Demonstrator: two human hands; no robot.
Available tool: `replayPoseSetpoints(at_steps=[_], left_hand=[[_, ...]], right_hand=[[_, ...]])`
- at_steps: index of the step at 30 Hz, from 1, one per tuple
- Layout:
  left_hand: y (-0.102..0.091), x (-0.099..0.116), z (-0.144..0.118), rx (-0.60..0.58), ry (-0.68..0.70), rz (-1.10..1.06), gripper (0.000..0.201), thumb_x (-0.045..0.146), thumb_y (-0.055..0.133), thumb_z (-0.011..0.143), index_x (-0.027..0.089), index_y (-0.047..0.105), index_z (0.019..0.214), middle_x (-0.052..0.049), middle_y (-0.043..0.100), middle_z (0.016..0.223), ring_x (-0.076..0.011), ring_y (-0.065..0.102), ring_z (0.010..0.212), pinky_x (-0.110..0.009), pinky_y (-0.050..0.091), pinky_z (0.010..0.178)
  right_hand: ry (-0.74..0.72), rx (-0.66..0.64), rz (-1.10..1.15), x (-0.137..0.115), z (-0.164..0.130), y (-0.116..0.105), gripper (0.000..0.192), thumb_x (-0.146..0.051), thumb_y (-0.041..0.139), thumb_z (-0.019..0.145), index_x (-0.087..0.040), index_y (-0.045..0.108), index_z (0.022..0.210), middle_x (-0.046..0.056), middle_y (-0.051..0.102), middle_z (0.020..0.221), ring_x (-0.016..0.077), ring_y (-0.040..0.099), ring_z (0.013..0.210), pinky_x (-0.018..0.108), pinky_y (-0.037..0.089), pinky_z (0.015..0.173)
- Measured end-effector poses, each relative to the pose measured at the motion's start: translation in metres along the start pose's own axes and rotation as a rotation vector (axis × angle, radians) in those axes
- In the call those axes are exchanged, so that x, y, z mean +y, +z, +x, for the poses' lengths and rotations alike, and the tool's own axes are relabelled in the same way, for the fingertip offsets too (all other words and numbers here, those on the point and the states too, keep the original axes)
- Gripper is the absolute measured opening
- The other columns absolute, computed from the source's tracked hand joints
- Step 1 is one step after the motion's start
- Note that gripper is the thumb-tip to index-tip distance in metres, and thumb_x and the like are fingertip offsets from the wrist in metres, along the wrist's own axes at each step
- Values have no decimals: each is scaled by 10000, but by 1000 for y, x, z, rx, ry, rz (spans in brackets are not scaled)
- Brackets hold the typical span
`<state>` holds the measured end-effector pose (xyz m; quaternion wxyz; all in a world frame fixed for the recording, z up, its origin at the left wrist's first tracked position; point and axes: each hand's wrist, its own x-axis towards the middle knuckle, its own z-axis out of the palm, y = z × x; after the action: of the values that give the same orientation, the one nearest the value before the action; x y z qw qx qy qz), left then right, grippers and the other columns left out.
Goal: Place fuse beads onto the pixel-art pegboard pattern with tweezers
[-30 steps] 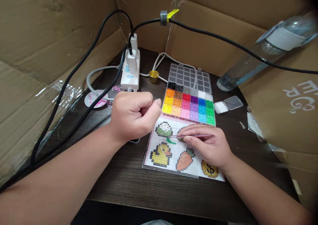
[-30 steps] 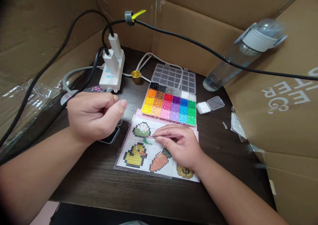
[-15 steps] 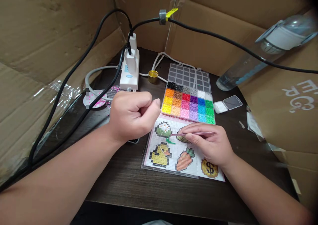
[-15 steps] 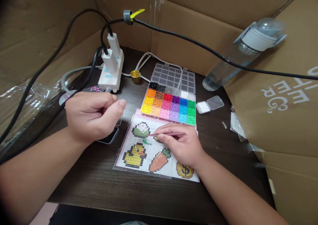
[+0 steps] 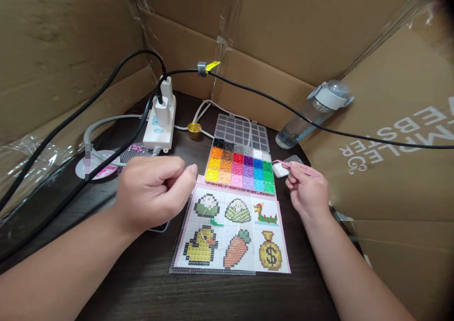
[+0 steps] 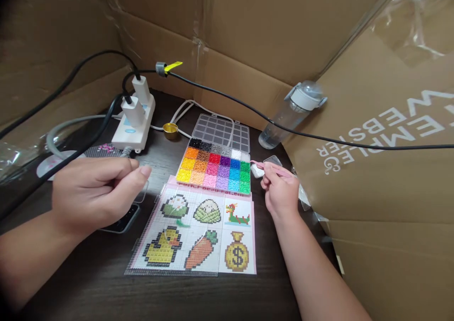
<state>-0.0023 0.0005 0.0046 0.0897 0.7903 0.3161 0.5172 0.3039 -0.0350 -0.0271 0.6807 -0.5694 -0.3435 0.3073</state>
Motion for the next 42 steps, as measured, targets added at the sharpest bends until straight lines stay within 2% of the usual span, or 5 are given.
replayPoseSetpoints(at_steps=[6, 16, 20, 28, 42], left_hand=[[-2, -1, 0, 14, 48, -2, 444, 78, 648, 706, 144, 279, 469, 66, 249, 426, -21, 239, 378, -250, 188, 380], [0, -1, -1, 11, 23, 1, 442, 104, 638, 718, 152, 278, 467, 65, 268, 414, -32, 249, 375, -255, 195, 388], [0, 0, -1, 19, 27, -10, 445, 86, 639, 696, 152, 267, 462, 66, 278, 416, -34, 256, 383, -248, 204, 390], [3, 3, -2, 2, 0, -50, 438, 73, 610, 707, 154, 255, 463, 65, 277, 412, -38, 242, 387, -247, 205, 390], [5, 3, -3, -14, 30, -53, 442, 83, 591, 732, 160, 241, 473, 61, 228, 440, -43, 210, 401, -262, 185, 390]], right_hand=[[175, 122, -26, 5, 0, 2, 311, -283, 824, 566, -75, 721, 774, 117, 716, 799, 43, 419, 465, 174, 305, 367], [153, 92, 15, 4, 1, 2, 268, -290, 801, 606, -98, 691, 757, 114, 721, 821, 42, 430, 444, 188, 310, 370], [6, -68, -70, -3, -24, 8, 181, -279, 763, 702, -128, 726, 796, 90, 723, 800, 58, 463, 452, 211, 367, 395], [-255, -705, -350, -24, -87, 41, 101, -169, 676, 805, -211, 762, 836, 59, 753, 849, 195, 708, 811, 313, 588, 727], [-154, -763, -353, -10, -90, 47, 87, -178, 684, 797, -205, 763, 822, 54, 757, 821, 175, 710, 745, 284, 595, 672]])
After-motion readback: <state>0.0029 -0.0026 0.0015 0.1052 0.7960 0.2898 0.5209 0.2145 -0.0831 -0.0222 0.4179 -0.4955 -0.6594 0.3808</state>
